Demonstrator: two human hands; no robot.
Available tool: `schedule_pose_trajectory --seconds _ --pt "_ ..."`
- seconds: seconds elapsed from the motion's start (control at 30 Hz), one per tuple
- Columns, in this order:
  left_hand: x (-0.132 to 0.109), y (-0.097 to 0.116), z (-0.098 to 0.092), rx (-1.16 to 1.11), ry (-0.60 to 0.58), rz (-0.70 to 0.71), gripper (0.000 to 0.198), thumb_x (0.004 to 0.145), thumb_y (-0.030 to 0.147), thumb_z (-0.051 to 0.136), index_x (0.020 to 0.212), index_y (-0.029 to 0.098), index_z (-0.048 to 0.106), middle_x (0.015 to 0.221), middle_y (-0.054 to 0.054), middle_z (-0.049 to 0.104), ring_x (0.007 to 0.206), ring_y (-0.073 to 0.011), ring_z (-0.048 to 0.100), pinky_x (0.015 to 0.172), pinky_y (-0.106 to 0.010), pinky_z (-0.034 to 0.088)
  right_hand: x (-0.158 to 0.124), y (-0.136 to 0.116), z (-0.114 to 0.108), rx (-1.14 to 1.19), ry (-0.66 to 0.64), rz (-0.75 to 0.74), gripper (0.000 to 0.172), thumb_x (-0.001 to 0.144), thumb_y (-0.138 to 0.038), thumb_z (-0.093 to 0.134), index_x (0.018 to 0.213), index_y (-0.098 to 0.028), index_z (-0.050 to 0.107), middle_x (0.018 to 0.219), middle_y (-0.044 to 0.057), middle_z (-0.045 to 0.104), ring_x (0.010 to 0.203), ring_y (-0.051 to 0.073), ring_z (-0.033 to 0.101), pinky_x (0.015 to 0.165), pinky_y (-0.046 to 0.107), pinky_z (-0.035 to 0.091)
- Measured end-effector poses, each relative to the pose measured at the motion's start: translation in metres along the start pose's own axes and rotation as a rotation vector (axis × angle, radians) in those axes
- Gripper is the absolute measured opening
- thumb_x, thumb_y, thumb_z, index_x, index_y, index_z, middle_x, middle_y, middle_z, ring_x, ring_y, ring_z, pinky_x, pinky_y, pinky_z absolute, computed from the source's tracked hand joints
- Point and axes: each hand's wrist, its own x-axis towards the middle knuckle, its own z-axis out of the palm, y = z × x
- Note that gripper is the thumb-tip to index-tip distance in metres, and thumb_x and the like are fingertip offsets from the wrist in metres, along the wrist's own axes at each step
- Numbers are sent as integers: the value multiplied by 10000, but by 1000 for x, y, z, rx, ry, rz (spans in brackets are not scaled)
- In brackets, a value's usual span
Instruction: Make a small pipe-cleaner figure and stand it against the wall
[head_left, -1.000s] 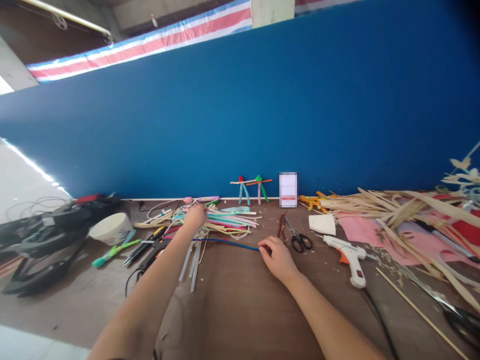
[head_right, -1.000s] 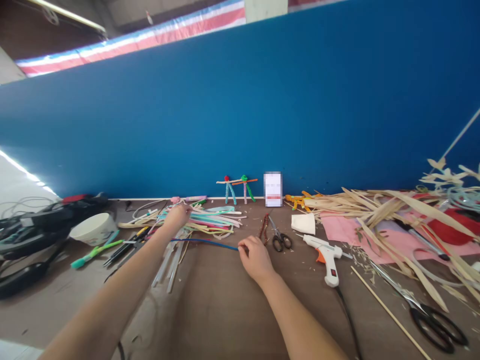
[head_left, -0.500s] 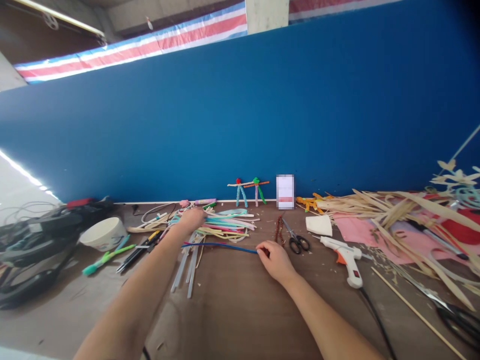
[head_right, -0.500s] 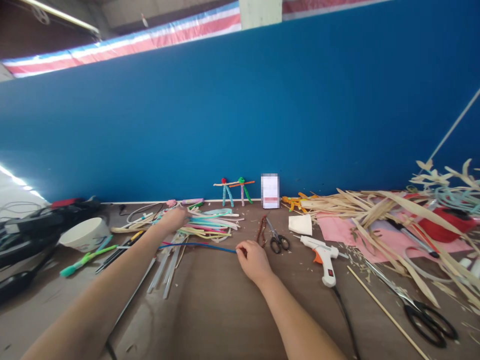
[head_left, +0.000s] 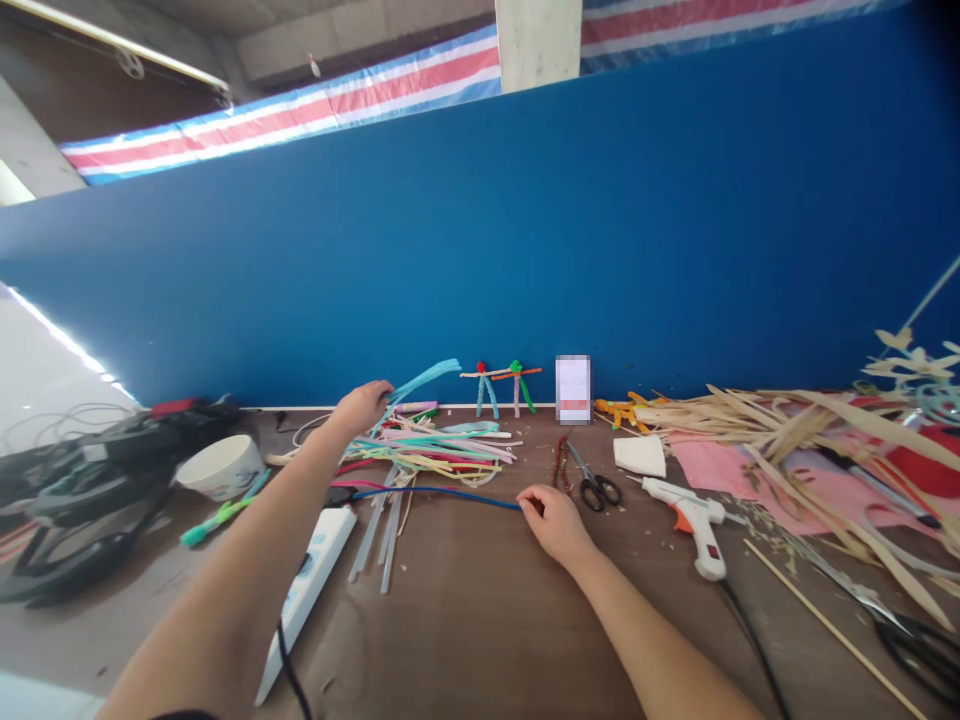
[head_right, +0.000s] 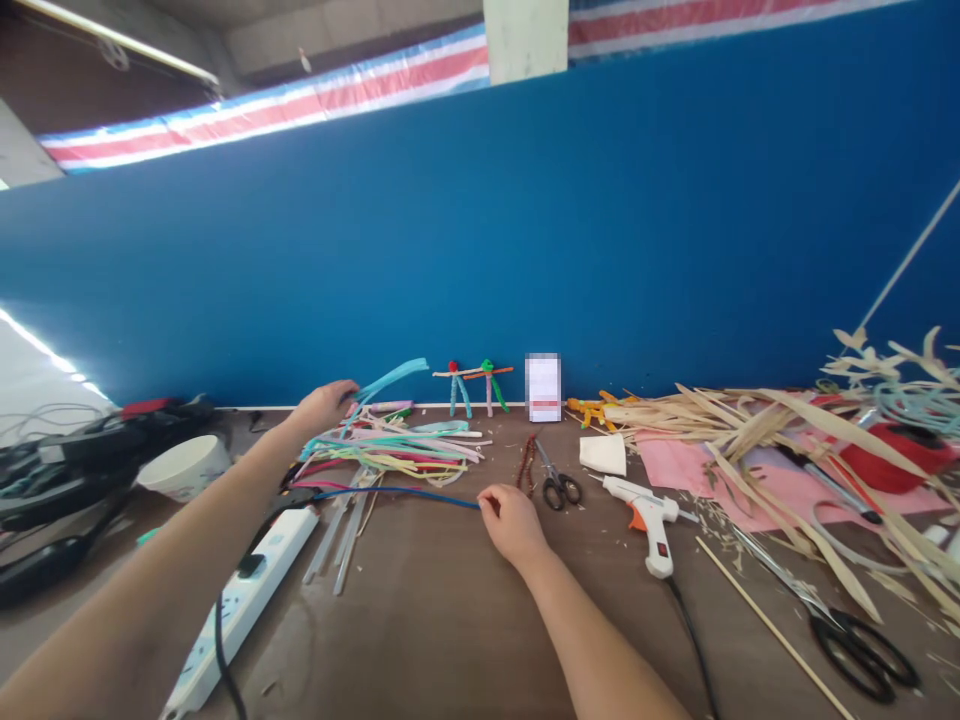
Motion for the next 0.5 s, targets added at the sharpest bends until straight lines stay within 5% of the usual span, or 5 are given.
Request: schedule_pose_trajectory --seconds 0.17,0.37,0.5 --pt "2 -4 -5 -46 -60 42 282 709 237 413 907 187 608 963 -50 617 823 -157 561 685 -183 382 -1 1 0 -5 3 -1 180 755 -193 435 736 -173 613 728 38 633 687 158 563 646 251 408" --pt "3 -11 -4 -102 -242 70 195 609 283 516 716 185 647 665 -2 641 623 -143 562 537 -179 367 -1 1 -1 -3 -8 -2 190 756 -193 430 738 -171 618 744 42 641 693 161 569 650 254 414" --pt "4 -13 -5 -127 -262 89 107 517 280 591 567 188 613 521 30 576 544 -131 523 487 -182 334 -1 1 -1 0 -13 2 192 754 -198 431 740 -176 622 727 37 641 678 159 569 633 251 415"
